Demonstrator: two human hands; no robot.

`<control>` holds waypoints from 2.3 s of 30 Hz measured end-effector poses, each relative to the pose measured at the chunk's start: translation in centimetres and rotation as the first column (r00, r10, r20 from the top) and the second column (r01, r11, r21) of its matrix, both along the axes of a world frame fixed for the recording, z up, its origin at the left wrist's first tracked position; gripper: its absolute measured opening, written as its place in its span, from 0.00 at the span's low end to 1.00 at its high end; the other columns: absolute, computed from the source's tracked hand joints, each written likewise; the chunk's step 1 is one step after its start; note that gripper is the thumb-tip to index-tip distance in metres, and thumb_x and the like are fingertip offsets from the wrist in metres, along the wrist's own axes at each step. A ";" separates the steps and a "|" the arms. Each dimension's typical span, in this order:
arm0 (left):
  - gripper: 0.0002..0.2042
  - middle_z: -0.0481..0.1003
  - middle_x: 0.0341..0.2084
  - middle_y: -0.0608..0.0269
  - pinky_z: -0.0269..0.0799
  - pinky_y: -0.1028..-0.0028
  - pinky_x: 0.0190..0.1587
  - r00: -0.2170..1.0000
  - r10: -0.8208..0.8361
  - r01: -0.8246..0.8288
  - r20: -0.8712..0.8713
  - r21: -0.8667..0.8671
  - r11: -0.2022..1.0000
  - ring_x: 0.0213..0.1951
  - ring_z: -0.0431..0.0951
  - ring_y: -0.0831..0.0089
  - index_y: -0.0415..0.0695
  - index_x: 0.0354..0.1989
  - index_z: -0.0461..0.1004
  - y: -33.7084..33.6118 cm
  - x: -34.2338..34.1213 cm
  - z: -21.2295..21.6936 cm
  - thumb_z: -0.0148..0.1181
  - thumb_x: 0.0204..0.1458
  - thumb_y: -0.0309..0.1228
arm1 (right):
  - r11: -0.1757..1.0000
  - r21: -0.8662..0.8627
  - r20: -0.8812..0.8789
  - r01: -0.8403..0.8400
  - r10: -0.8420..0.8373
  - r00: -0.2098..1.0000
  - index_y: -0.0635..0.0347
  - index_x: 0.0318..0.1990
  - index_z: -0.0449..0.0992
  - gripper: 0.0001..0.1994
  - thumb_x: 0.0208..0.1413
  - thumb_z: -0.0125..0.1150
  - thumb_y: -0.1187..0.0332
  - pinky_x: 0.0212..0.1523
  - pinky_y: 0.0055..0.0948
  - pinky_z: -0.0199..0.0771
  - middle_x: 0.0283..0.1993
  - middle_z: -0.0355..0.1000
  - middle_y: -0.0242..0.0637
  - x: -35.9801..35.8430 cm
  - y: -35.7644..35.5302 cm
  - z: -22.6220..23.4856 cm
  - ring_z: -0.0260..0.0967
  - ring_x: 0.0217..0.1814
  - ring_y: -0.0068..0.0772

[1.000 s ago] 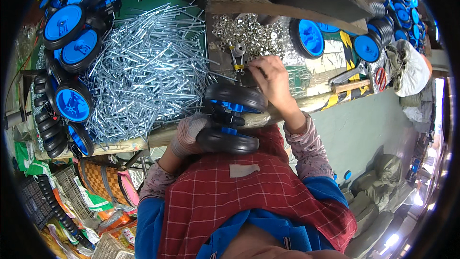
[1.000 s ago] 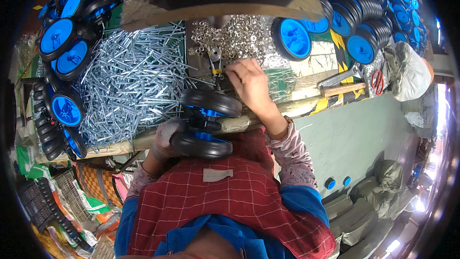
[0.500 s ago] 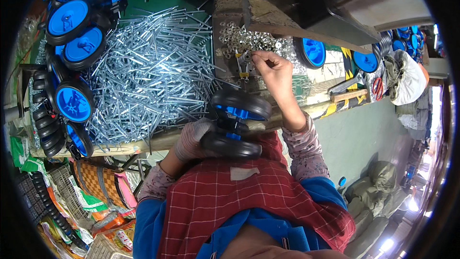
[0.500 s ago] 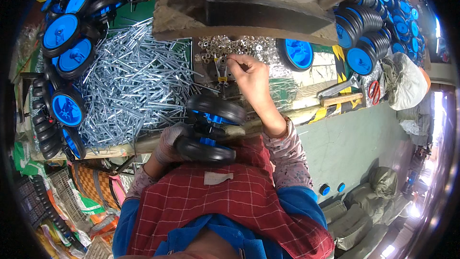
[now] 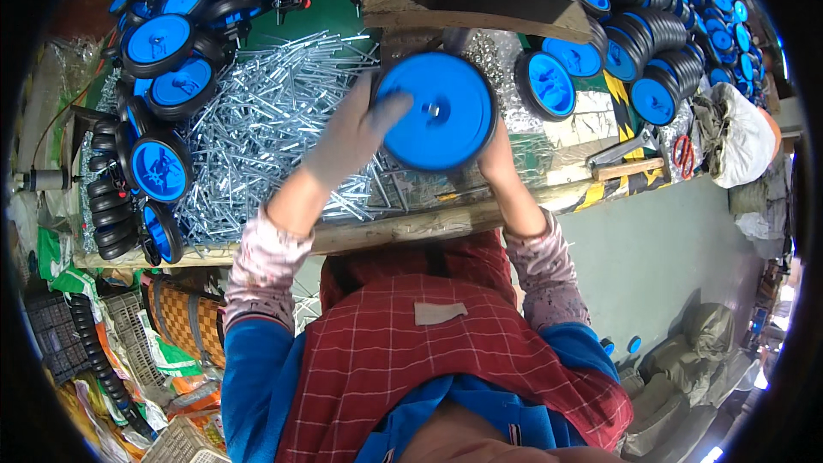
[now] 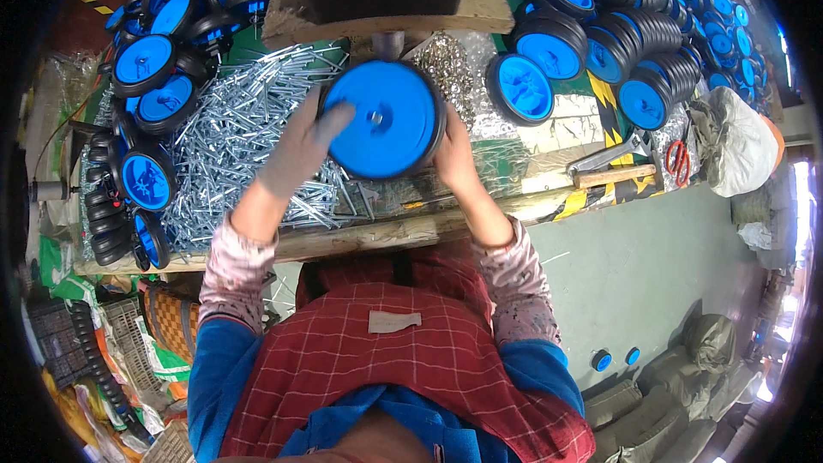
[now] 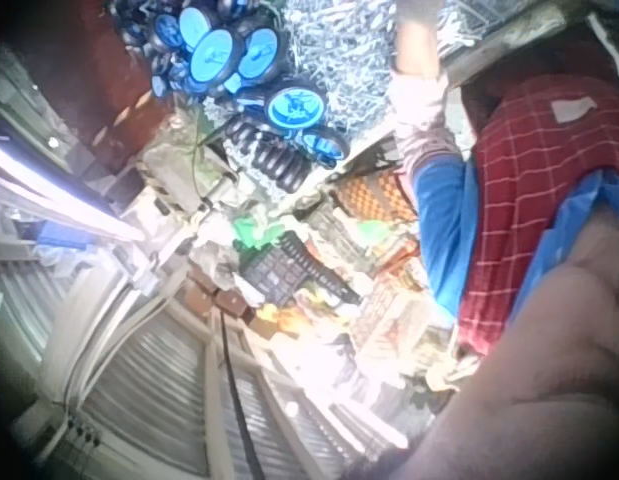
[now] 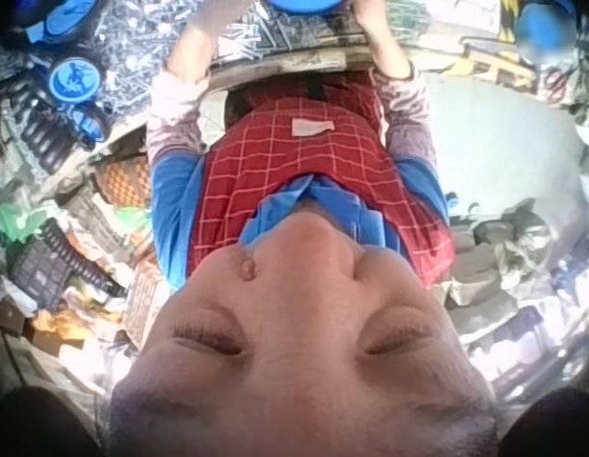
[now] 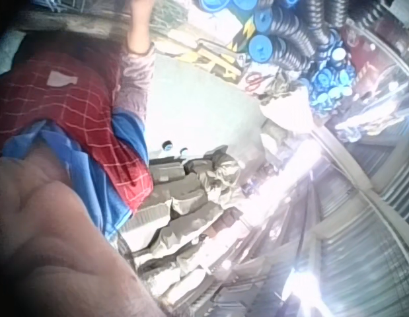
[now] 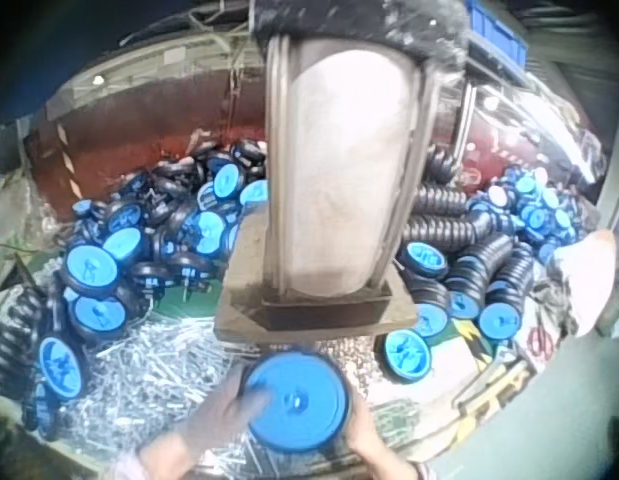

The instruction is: The person assembles small blue and black wheels by inserting metal rods and washers into the wheel hubs. They repeatedly pick up wheels, insert components, and place the finished units on a nearby pile.

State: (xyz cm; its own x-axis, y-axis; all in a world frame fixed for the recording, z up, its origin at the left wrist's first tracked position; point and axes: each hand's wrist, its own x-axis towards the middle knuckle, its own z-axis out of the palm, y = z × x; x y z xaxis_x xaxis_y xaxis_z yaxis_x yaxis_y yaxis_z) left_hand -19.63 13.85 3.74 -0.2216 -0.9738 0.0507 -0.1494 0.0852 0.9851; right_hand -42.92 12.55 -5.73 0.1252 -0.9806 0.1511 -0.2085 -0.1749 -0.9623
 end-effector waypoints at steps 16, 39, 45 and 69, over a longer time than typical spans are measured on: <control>0.26 0.67 0.56 0.48 0.69 0.67 0.56 0.952 -0.059 0.030 0.300 0.101 0.994 0.52 0.72 0.54 0.44 0.58 0.67 -5.5 -0.2 -0.1 0.60 0.47 0.22 | 0.899 0.402 0.595 -0.174 -0.112 0.796 0.64 0.50 0.67 0.13 0.65 0.42 0.66 0.11 0.25 0.69 0.32 0.74 0.41 1.7 -2.4 -0.9 0.72 0.20 0.31; 0.25 0.70 0.49 0.50 0.76 0.61 0.43 0.920 0.293 -0.307 0.258 0.014 0.952 0.46 0.75 0.55 0.53 0.60 0.63 -25.7 8.9 -7.0 0.55 0.56 0.48 | 0.823 -0.511 -0.537 0.248 -0.531 0.655 0.65 0.41 0.78 0.17 0.59 0.60 0.57 0.39 0.35 0.74 0.35 0.78 0.46 -20.5 -7.5 5.6 0.77 0.35 0.41; 0.24 0.70 0.47 0.45 0.70 0.58 0.50 0.684 0.376 0.003 0.625 -0.517 0.856 0.47 0.72 0.43 0.50 0.60 0.64 -8.1 7.1 1.5 0.53 0.53 0.27 | 0.844 -0.118 -0.639 0.524 -0.468 0.610 0.68 0.34 0.79 0.25 0.54 0.59 0.48 0.45 0.44 0.73 0.32 0.77 0.55 -19.9 -6.0 -2.6 0.76 0.40 0.55; 0.28 0.74 0.29 0.59 0.74 0.68 0.37 0.961 -0.242 0.269 -0.132 0.257 0.928 0.34 0.77 0.63 0.44 0.39 0.69 10.3 -0.9 -4.8 0.81 0.30 0.33 | 0.977 -0.172 -0.382 -0.126 0.052 0.923 0.63 0.47 0.74 0.20 0.49 0.67 0.62 0.38 0.31 0.76 0.33 0.77 0.43 -4.2 6.8 6.1 0.79 0.35 0.37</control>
